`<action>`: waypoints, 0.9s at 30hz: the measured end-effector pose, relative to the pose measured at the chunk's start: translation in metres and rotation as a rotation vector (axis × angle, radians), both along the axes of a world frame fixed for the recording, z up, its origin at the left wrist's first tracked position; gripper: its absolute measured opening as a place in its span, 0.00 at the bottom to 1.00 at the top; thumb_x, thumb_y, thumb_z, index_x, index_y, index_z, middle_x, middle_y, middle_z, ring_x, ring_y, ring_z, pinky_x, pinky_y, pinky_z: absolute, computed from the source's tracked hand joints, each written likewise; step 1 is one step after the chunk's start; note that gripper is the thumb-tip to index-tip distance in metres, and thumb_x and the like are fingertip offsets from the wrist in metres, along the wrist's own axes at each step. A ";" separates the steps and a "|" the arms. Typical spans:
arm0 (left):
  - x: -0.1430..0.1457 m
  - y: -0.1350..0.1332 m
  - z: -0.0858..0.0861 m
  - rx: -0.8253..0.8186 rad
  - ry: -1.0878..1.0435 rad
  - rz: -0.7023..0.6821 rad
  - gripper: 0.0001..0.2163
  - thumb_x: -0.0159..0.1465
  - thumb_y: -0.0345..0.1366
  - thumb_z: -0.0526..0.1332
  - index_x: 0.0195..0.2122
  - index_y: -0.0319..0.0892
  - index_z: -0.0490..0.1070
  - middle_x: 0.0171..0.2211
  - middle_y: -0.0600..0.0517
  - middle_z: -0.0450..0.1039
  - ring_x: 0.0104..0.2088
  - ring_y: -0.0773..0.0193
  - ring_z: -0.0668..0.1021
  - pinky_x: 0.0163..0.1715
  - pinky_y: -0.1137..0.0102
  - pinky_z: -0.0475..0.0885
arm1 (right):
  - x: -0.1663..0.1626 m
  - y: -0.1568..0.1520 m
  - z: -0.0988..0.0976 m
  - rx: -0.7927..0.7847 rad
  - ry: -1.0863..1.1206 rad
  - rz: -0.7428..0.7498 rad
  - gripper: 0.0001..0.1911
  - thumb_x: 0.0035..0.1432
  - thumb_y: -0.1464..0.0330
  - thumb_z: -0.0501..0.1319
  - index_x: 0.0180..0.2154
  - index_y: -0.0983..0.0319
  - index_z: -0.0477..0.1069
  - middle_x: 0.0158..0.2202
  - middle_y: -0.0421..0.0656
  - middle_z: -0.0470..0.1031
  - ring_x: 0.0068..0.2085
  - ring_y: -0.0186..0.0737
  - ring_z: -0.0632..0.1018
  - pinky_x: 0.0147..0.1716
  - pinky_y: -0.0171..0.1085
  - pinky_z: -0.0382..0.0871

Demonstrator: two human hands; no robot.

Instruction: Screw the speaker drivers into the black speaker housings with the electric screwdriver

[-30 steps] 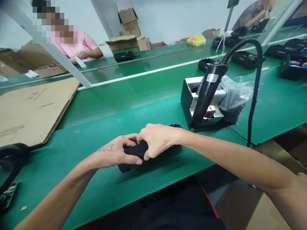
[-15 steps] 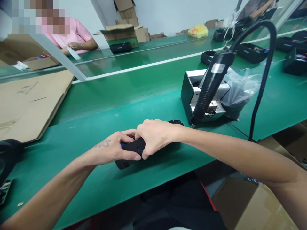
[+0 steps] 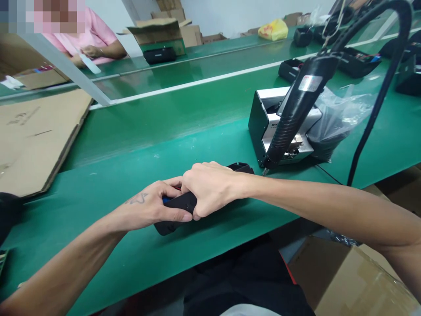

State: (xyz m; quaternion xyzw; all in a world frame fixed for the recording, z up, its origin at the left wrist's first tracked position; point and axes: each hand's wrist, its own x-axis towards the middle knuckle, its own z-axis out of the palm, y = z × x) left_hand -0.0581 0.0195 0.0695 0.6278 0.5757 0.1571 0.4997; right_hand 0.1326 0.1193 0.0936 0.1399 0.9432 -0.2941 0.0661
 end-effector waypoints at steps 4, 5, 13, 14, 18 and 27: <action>-0.001 -0.001 -0.001 0.010 0.005 -0.007 0.13 0.58 0.52 0.76 0.31 0.50 0.85 0.54 0.57 0.78 0.47 0.60 0.81 0.44 0.67 0.74 | 0.001 -0.003 -0.004 0.058 0.030 0.028 0.09 0.50 0.63 0.73 0.35 0.58 0.83 0.21 0.38 0.74 0.23 0.40 0.72 0.24 0.38 0.56; -0.001 -0.003 -0.001 0.019 0.002 -0.012 0.13 0.59 0.53 0.76 0.31 0.50 0.85 0.54 0.57 0.78 0.47 0.60 0.81 0.45 0.67 0.74 | 0.002 -0.005 -0.005 0.090 0.034 0.030 0.10 0.51 0.63 0.73 0.36 0.59 0.83 0.23 0.39 0.76 0.24 0.42 0.74 0.24 0.39 0.56; 0.017 -0.047 -0.029 0.564 0.312 -0.091 0.05 0.64 0.46 0.73 0.40 0.55 0.86 0.59 0.52 0.80 0.70 0.38 0.71 0.68 0.42 0.69 | 0.073 -0.033 -0.003 0.189 0.562 -0.185 0.20 0.66 0.65 0.69 0.58 0.58 0.76 0.52 0.48 0.84 0.53 0.53 0.82 0.53 0.49 0.76; 0.023 -0.055 -0.035 0.671 0.360 -0.098 0.03 0.65 0.43 0.72 0.37 0.54 0.84 0.58 0.52 0.81 0.71 0.36 0.70 0.67 0.39 0.69 | 0.088 -0.029 -0.004 0.224 0.752 -0.408 0.23 0.68 0.64 0.67 0.62 0.55 0.73 0.59 0.48 0.81 0.57 0.53 0.81 0.55 0.50 0.76; 0.044 -0.077 -0.056 0.993 0.451 -0.062 0.05 0.67 0.37 0.67 0.32 0.49 0.78 0.53 0.54 0.83 0.72 0.37 0.68 0.66 0.42 0.67 | 0.134 0.009 -0.019 0.381 1.185 -1.135 0.27 0.70 0.60 0.66 0.67 0.49 0.67 0.68 0.49 0.71 0.64 0.57 0.76 0.57 0.55 0.76; 0.037 -0.074 -0.061 1.188 0.592 -0.169 0.03 0.66 0.42 0.71 0.37 0.52 0.80 0.51 0.58 0.84 0.73 0.46 0.68 0.72 0.56 0.61 | 0.119 0.040 -0.056 -0.199 1.161 -1.126 0.19 0.57 0.57 0.75 0.43 0.58 0.73 0.36 0.39 0.79 0.35 0.42 0.80 0.41 0.44 0.80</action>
